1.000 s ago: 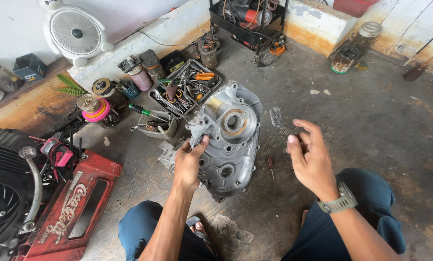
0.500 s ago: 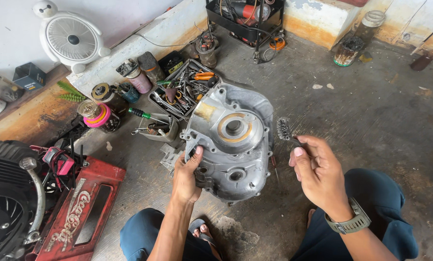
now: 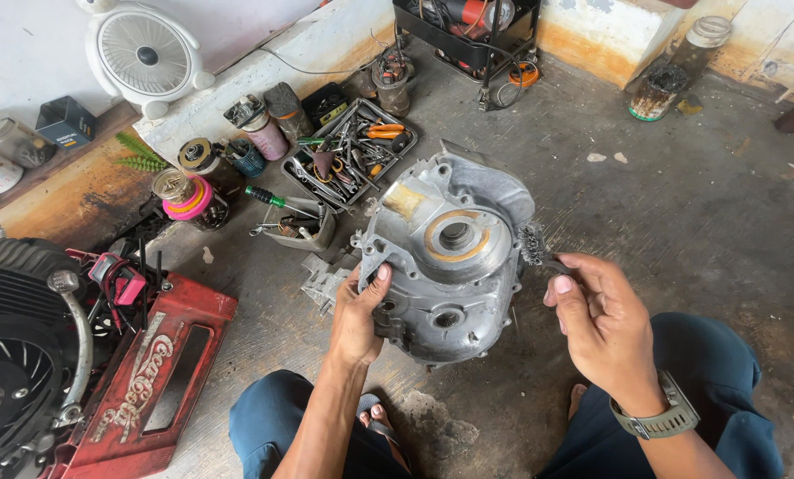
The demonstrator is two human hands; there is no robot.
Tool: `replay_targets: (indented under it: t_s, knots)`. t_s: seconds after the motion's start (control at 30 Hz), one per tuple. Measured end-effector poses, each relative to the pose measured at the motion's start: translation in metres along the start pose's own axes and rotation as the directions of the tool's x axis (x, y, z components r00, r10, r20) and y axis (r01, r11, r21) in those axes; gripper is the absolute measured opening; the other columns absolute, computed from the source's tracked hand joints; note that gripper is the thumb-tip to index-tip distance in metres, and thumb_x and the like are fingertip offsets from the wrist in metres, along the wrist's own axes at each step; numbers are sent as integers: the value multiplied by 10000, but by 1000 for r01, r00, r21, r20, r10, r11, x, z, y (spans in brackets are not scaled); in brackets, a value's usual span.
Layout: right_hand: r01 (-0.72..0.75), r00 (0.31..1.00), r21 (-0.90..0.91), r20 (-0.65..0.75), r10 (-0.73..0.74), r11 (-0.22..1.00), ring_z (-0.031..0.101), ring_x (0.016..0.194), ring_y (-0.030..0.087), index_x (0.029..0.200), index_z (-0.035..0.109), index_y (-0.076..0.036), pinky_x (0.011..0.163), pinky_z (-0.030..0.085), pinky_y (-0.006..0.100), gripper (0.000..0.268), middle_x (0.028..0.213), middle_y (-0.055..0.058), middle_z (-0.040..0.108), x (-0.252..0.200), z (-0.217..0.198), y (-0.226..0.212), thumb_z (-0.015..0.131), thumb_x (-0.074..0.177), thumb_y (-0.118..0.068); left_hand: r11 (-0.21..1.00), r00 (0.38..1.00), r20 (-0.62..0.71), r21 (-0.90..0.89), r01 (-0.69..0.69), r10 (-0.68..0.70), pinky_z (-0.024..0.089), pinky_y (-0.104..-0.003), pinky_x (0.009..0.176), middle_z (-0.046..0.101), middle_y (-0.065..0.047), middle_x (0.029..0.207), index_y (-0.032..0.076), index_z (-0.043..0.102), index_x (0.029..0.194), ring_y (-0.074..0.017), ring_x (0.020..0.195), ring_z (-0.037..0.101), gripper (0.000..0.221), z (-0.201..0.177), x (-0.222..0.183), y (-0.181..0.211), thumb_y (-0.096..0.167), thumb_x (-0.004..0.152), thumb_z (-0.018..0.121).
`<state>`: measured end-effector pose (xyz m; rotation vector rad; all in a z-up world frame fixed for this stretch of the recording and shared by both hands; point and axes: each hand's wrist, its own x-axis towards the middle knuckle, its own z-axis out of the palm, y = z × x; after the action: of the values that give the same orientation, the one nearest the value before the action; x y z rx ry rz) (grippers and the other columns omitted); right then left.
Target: The person scrubs a metal engine casing with a wire brush, rotating the part to clean multiple surfaces and crevices. The person holds the part with one hand and uses the brush with the other, focusing on internal and external areas.
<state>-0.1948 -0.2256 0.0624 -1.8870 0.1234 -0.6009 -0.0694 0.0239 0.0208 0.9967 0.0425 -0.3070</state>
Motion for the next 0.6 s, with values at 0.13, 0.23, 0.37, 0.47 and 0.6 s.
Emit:
replay_targets:
  t_s: [0.13,0.23,0.37,0.47,0.6]
  knots:
    - [-9,1000,5,-3,9,1000,523,502,129,1247,569,2,471,465,229,267,793,94,658,-1,1,-1,548,1024,-144,999,1000,-10,52,-8,8,554,-366,786,718,-88,933,39,689,1034,-230,861,683,306,1,-1,2,252,829,769]
    - [-11,1000,-4,-13,11,1000,531,514,131,1245,575,-5,483,473,225,264,799,87,658,-2,-1,0,554,1024,-147,998,1000,6,52,-25,25,554,-350,778,725,-84,950,28,698,1071,-211,864,679,322,2,-1,2,233,833,769]
    - [25,1000,-25,-12,-25,999,599,651,131,1255,579,-1,565,505,232,269,829,95,663,-4,-1,2,556,1024,-136,997,999,29,68,-40,38,533,-337,790,721,-72,940,31,704,1054,-200,863,661,332,0,0,0,248,816,784]
    - [109,994,-172,2,-110,979,666,740,119,1244,622,-22,657,528,248,264,887,70,695,-1,-4,-4,602,1002,-123,998,998,40,40,-41,40,545,-331,781,726,-78,952,25,698,1071,-194,858,670,322,0,0,-1,219,826,780]
    - [280,959,-415,84,-270,866,516,597,146,1198,691,-22,629,465,311,230,928,64,676,5,-7,-29,630,986,-87,995,998,28,79,-66,64,498,-293,754,699,-43,904,44,699,1014,-159,824,630,264,-5,3,-6,213,830,784]
